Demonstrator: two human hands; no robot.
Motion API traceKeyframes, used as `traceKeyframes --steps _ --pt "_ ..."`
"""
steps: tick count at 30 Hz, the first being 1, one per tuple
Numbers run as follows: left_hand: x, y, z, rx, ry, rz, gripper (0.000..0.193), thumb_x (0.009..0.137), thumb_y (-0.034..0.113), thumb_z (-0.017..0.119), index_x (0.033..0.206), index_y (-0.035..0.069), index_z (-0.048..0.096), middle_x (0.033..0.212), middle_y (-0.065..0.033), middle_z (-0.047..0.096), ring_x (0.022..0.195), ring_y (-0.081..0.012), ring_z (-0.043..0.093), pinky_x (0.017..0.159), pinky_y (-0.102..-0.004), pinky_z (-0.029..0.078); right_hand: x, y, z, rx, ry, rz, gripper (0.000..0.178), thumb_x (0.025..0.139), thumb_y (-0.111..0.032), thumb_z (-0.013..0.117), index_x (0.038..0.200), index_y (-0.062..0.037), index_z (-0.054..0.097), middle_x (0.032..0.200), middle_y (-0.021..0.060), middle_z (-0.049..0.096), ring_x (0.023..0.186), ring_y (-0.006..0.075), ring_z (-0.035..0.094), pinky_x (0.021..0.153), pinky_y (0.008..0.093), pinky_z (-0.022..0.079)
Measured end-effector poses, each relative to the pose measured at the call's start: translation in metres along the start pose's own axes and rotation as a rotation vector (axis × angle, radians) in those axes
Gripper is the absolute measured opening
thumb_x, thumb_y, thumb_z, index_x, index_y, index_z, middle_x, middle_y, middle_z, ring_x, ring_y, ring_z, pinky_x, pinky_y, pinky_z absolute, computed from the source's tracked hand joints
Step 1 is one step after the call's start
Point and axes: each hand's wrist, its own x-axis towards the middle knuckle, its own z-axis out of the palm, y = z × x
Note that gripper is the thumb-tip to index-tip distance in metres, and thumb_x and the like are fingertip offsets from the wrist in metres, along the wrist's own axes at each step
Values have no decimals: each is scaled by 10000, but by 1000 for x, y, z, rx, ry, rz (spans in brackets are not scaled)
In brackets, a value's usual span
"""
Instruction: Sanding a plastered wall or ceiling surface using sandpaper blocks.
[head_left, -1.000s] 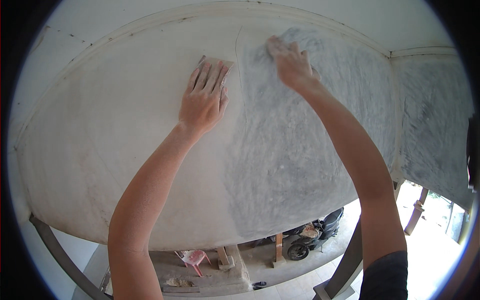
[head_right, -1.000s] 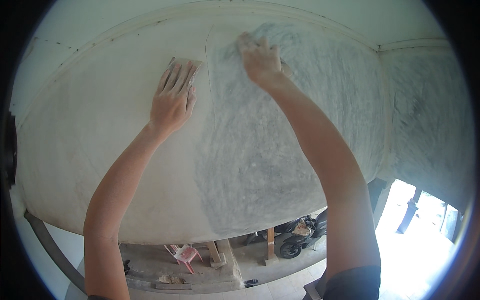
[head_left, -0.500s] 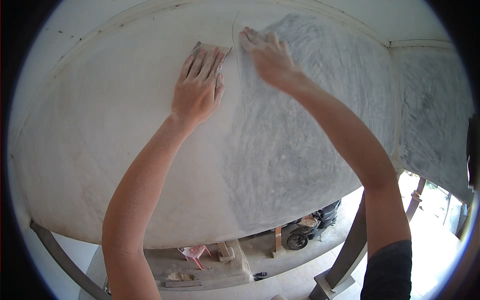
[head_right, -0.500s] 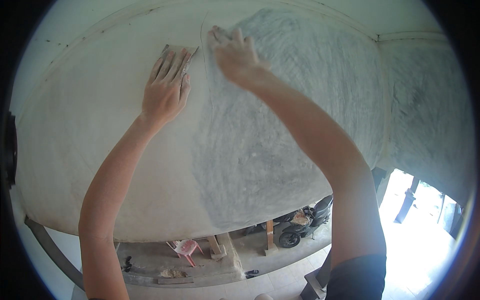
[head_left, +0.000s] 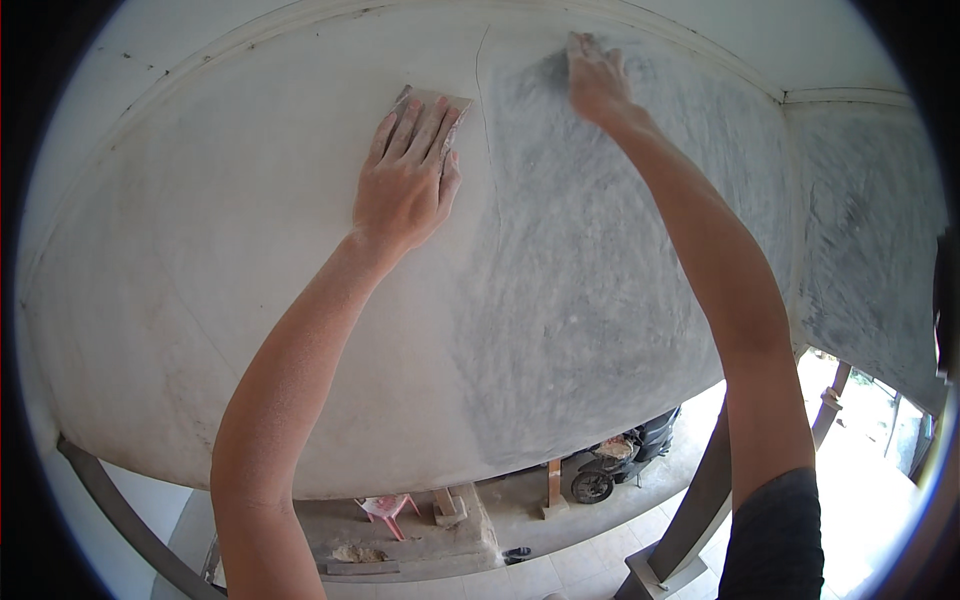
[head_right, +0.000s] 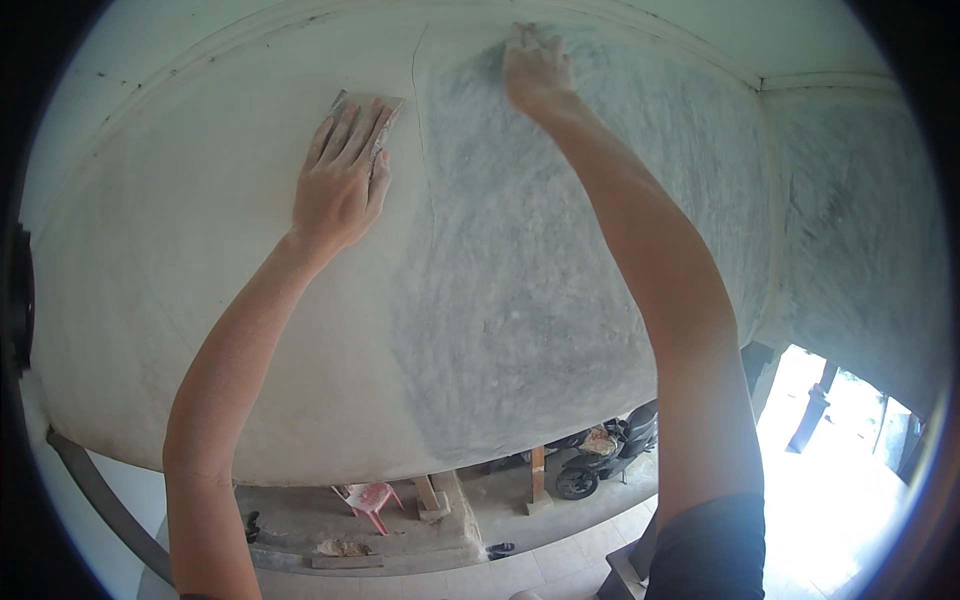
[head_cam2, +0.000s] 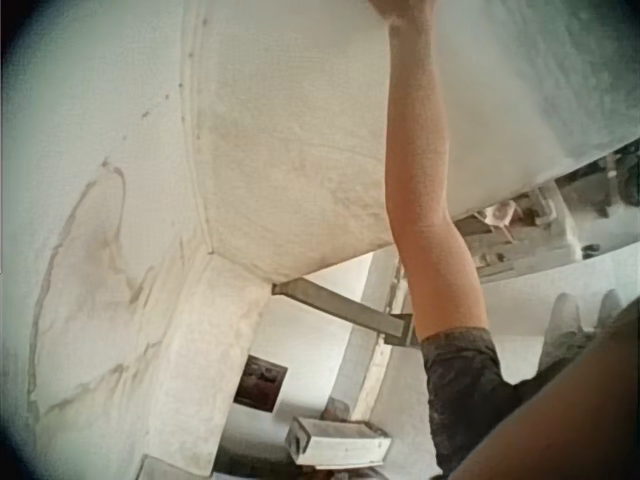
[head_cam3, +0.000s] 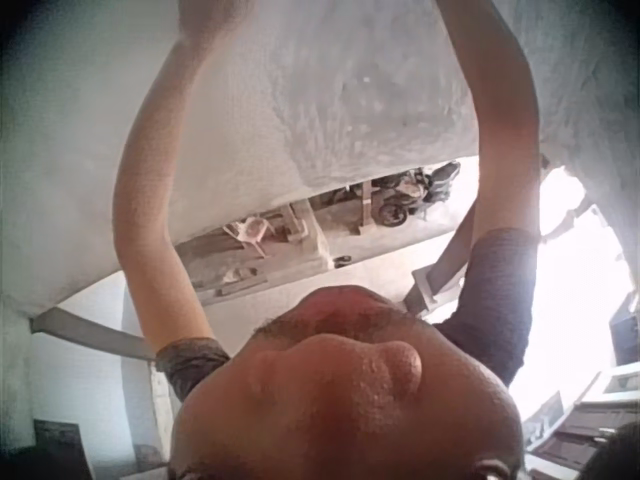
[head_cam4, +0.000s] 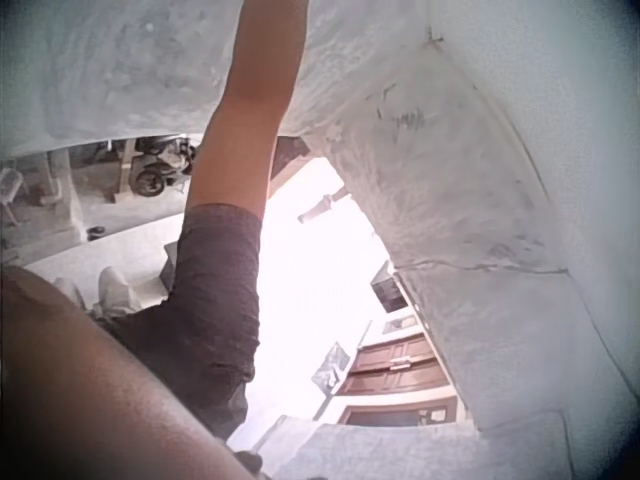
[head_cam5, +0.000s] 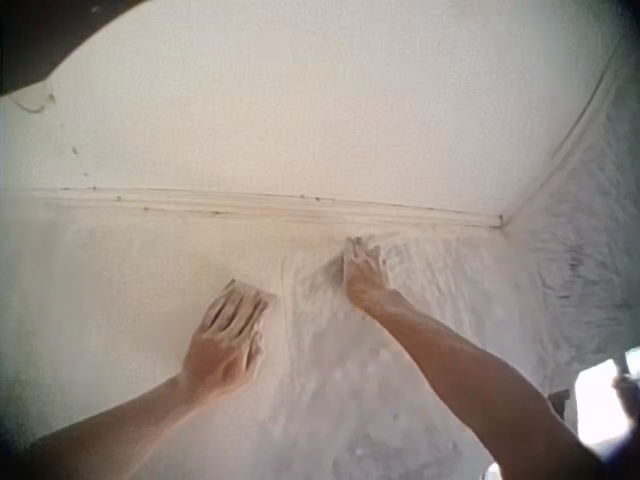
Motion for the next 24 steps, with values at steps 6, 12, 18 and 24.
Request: traceKeyframes --steps 6,12,18,24 --pt "-2 -9 -1 49 54 -3 464 1021 268 364 1439 91 460 1483 -59 466 1378 -252 421 1192 -419 249 -7 -12 -1 -45 50 -293 490 976 -83 378 1458 3 377 1533 198 354 1454 314 268 1170 454 221" --pt "-8 -9 12 27 37 10 466 1021 273 369 1442 94 456 1479 -46 472 1390 -234 404 1195 -412 243 -14 -25 17 217 148 -90 454 976 -180 449 1396 -7 453 1472 201 437 1395 341 364 1164 456 255" --pt "1 1 6 7 31 -14 458 1026 239 357 1454 100 441 1499 -40 446 1410 -249 372 1192 -415 248 -19 -15 -22 -27 148 -159 437 996 -171 461 1389 22 469 1426 167 506 1266 351 495 1017 466 465" --pt "-4 -10 3 9 31 -11 453 1018 232 367 1440 96 460 1490 -49 458 1400 -251 387 1186 -417 263 -25 -64 -20 -333 -86 -72 475 949 -141 548 1386 26 470 1391 164 532 1207 359 526 882 426 565"
